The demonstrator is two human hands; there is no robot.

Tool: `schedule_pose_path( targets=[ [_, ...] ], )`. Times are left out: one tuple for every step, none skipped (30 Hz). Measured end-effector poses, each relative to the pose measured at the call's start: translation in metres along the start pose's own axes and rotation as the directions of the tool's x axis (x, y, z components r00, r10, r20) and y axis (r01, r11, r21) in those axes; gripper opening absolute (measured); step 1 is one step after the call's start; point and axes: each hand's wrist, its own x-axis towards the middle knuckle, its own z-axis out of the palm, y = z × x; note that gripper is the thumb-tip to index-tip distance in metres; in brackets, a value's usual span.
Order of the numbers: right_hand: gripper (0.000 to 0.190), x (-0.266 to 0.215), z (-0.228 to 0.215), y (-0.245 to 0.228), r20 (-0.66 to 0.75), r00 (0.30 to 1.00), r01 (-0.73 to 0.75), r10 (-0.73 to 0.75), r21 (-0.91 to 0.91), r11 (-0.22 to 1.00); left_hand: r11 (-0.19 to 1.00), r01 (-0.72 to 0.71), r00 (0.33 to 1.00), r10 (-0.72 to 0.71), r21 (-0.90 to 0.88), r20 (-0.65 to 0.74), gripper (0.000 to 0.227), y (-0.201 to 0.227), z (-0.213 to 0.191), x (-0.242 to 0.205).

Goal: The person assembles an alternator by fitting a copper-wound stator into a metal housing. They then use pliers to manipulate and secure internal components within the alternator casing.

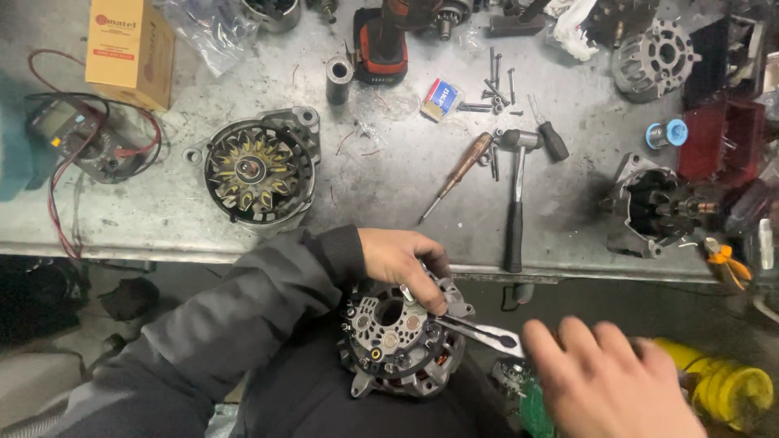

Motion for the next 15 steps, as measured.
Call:
schedule_pose_path(
  targets=[
    [0.046, 0.010, -0.001, 0.015, 0.099, 0.988, 0.109, -0.118, 0.099, 0.989, 1.000, 0.011, 1.000, -0.011, 0.006, -0.010, 0.061, 0.001, 0.001, -0.001],
    [0.046, 0.022, -0.013, 0.019, 0.098, 0.988, 0.107, -0.117, 0.098, 0.989, 1.000, 0.011, 1.000, -0.011, 0.009, -0.010, 0.061, 0.000, 0.002, 0.000],
    [0.036, 0.033, -0.025, 0.023, 0.231, 0.956, 0.167, -0.180, 0.072, 0.983, 1.000, 0.008, 1.000, -0.008, 0.009, -0.005, 0.061, 0.000, 0.004, 0.000],
    [0.026, 0.046, -0.036, 0.028, 0.359, 0.904, 0.227, -0.231, 0.052, 0.972, 1.000, 0.004, 1.000, -0.004, 0.012, -0.001, 0.061, -0.001, 0.004, 0.001],
    [0.026, 0.053, -0.039, 0.031, 0.355, 0.907, 0.224, -0.227, 0.050, 0.973, 1.000, 0.003, 1.000, -0.003, 0.018, -0.002, 0.061, 0.000, 0.003, 0.001],
    [0.023, 0.060, -0.042, 0.034, 0.365, 0.889, 0.279, -0.277, 0.048, 0.959, 1.000, -0.005, 1.000, 0.005, 0.016, 0.008, 0.062, 0.000, 0.004, 0.001],
    [0.020, 0.066, -0.045, 0.037, 0.374, 0.868, 0.334, -0.326, 0.046, 0.941, 1.000, -0.013, 1.000, 0.013, 0.014, 0.017, 0.063, 0.000, 0.006, 0.001],
    [0.020, 0.074, -0.047, 0.038, 0.373, 0.867, 0.339, -0.331, 0.045, 0.940, 1.000, -0.014, 1.000, 0.014, 0.010, 0.012, 0.063, -0.001, 0.007, 0.001],
    [0.021, 0.081, -0.049, 0.039, 0.396, 0.847, 0.364, -0.355, 0.056, 0.930, 1.000, -0.010, 1.000, 0.010, 0.006, 0.011, 0.064, -0.001, 0.008, 0.000],
    [0.023, 0.089, -0.051, 0.039, 0.417, 0.826, 0.388, -0.379, 0.067, 0.919, 1.000, -0.007, 1.000, 0.007, 0.003, 0.008, 0.065, -0.001, 0.009, -0.001],
    [0.023, 0.096, -0.053, 0.040, 0.415, 0.826, 0.393, -0.383, 0.064, 0.917, 1.000, -0.008, 1.000, 0.008, 0.001, 0.002, 0.065, -0.001, 0.010, -0.002],
    [0.026, 0.102, -0.054, 0.040, 0.449, 0.792, 0.424, -0.413, 0.083, 0.902, 1.000, -0.008, 1.000, 0.008, -0.001, 0.002, 0.065, 0.000, 0.012, -0.003],
    [0.028, 0.108, -0.056, 0.041, 0.481, 0.757, 0.452, -0.442, 0.103, 0.886, 1.000, -0.008, 1.000, 0.008, -0.002, 0.003, 0.065, 0.001, 0.013, -0.004],
    [0.028, 0.111, -0.050, 0.043, 0.479, 0.758, 0.453, -0.442, 0.100, 0.886, 1.000, -0.010, 1.000, 0.010, 0.000, -0.001, 0.065, 0.001, 0.014, -0.003],
    [0.028, 0.114, -0.045, 0.045, 0.400, 0.766, 0.501, -0.504, 0.120, 0.857, 1.000, -0.009, 1.000, 0.009, 0.016, -0.004, 0.065, 0.001, 0.015, -0.003]
  ],
)
